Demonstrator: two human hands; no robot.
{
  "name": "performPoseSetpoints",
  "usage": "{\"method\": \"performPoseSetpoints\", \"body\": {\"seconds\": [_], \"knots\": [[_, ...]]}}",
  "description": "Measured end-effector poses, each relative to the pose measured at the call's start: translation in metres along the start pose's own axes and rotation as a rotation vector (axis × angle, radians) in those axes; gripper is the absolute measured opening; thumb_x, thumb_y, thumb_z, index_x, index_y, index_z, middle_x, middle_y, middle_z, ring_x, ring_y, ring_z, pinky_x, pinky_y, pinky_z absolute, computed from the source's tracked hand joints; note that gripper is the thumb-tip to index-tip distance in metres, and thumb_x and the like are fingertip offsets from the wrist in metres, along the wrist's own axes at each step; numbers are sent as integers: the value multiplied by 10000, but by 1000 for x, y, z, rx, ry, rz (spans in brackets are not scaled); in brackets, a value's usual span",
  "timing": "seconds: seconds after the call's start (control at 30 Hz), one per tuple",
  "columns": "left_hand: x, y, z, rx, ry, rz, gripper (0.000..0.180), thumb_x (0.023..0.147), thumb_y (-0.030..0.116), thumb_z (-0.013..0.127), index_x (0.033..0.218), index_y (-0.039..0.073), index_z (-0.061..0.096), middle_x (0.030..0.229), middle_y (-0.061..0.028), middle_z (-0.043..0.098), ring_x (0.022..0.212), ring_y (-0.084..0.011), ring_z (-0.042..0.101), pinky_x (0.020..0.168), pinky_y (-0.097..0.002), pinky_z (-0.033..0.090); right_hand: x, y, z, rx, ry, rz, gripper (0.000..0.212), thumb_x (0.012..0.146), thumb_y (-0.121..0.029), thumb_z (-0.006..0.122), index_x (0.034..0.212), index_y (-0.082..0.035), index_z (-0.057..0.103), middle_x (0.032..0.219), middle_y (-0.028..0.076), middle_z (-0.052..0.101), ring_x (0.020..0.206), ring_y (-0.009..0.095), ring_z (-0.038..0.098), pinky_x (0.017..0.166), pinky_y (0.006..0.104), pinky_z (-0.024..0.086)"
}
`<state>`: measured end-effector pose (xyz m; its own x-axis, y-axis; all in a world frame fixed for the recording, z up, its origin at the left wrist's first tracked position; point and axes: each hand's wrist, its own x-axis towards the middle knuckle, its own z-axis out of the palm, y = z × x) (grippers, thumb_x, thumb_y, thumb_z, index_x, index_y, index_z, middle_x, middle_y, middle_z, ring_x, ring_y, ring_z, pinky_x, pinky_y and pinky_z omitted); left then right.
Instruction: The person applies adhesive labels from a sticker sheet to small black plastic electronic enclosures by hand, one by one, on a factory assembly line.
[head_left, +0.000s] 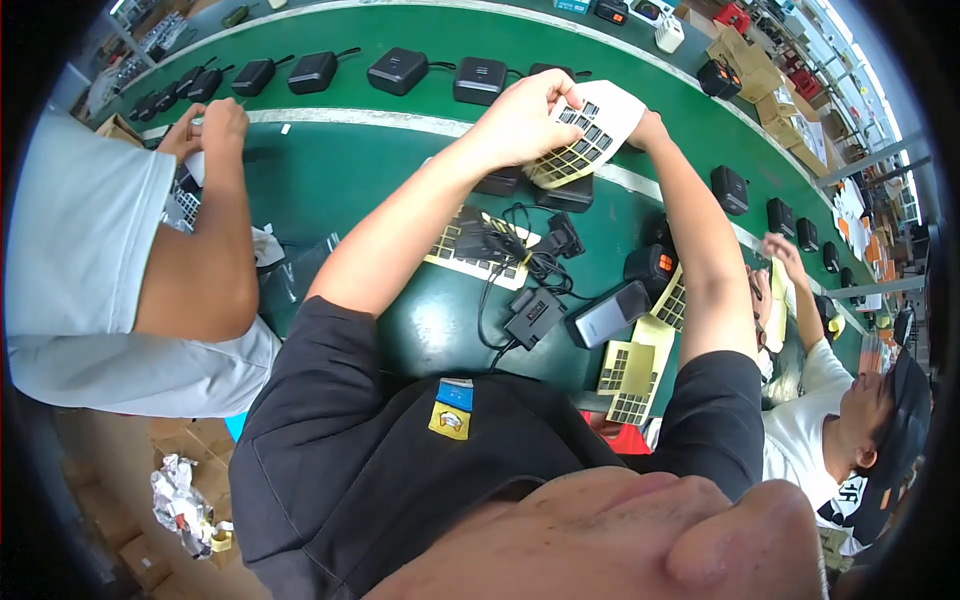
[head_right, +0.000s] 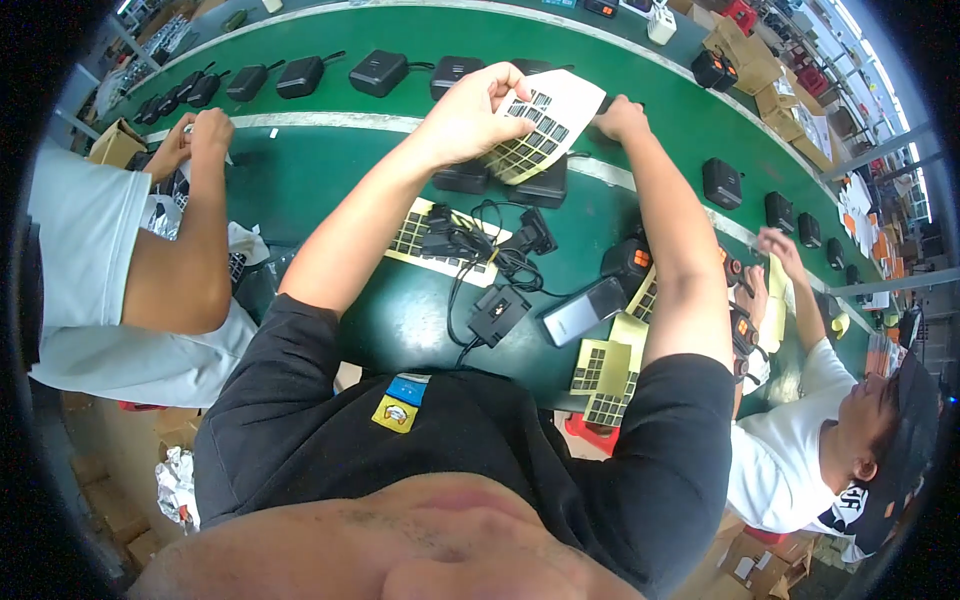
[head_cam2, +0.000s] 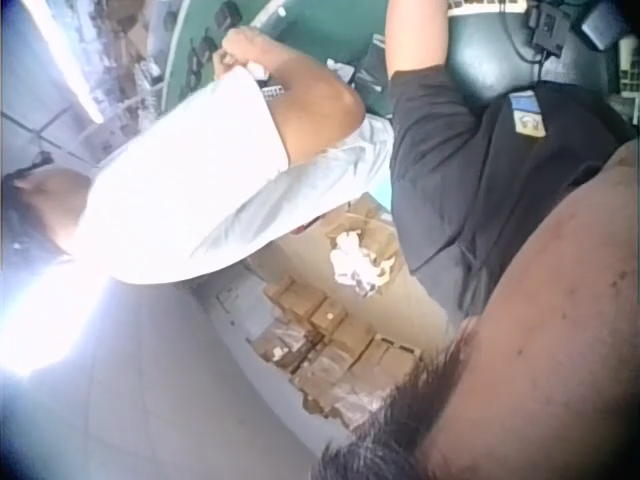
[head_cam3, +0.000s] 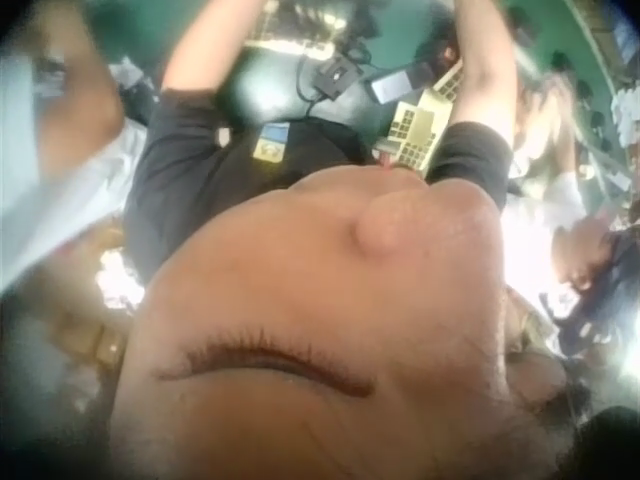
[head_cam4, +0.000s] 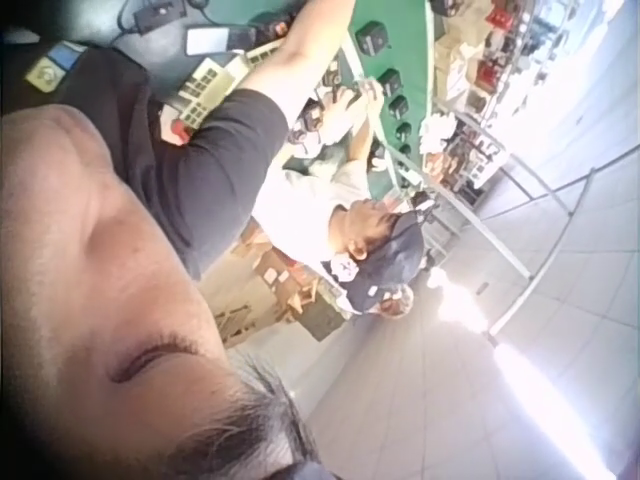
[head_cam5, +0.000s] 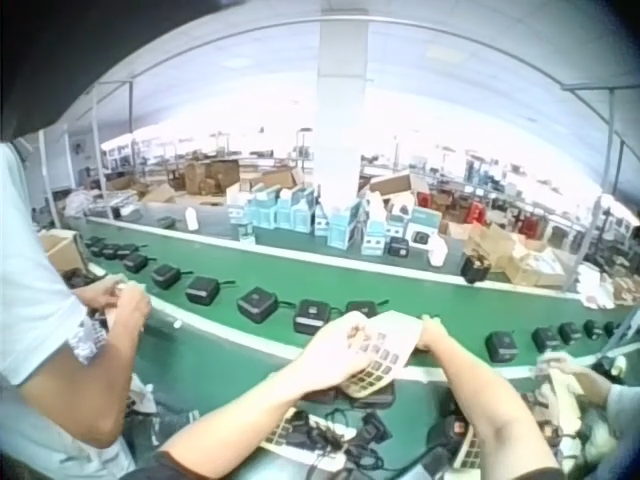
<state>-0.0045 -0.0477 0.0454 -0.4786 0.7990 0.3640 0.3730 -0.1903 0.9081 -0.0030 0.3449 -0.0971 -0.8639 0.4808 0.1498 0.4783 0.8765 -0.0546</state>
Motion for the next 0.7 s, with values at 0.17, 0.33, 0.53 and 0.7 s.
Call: {"method": "performPoseSetpoints", "body": {"seconds": [0.17,0.33,0.53,0.7], "knots": [[-44,16,-22,180,192,-93,423,757,0,584,1178,12,545,1026,-106,644,930,-156,627,843,-305,503,-74,-135,-113,739,383,-278,253,865,-242,663,1017,-41,650,1000,171,647,971,315,624,869,402,492],[-46,20,-4,128,177,76,361,829,39,610,1187,10,580,1074,-123,676,984,-146,632,869,-295,493,-212,-190,-214,571,516,-696,200,770,-108,731,946,-37,668,928,108,646,900,279,615,810,366,496],[-57,41,5,171,184,133,299,865,9,629,1161,0,595,1039,-114,706,957,-123,653,834,-270,506,-234,-189,-206,669,475,-653,216,764,-75,762,960,-34,682,920,92,664,876,266,637,754,339,514],[-53,43,15,210,176,180,281,866,21,630,1146,10,609,1013,-127,715,919,-164,691,795,-283,529,-244,-184,-214,786,381,-589,193,765,-35,753,944,-22,682,895,90,666,818,224,645,716,318,516]]}}
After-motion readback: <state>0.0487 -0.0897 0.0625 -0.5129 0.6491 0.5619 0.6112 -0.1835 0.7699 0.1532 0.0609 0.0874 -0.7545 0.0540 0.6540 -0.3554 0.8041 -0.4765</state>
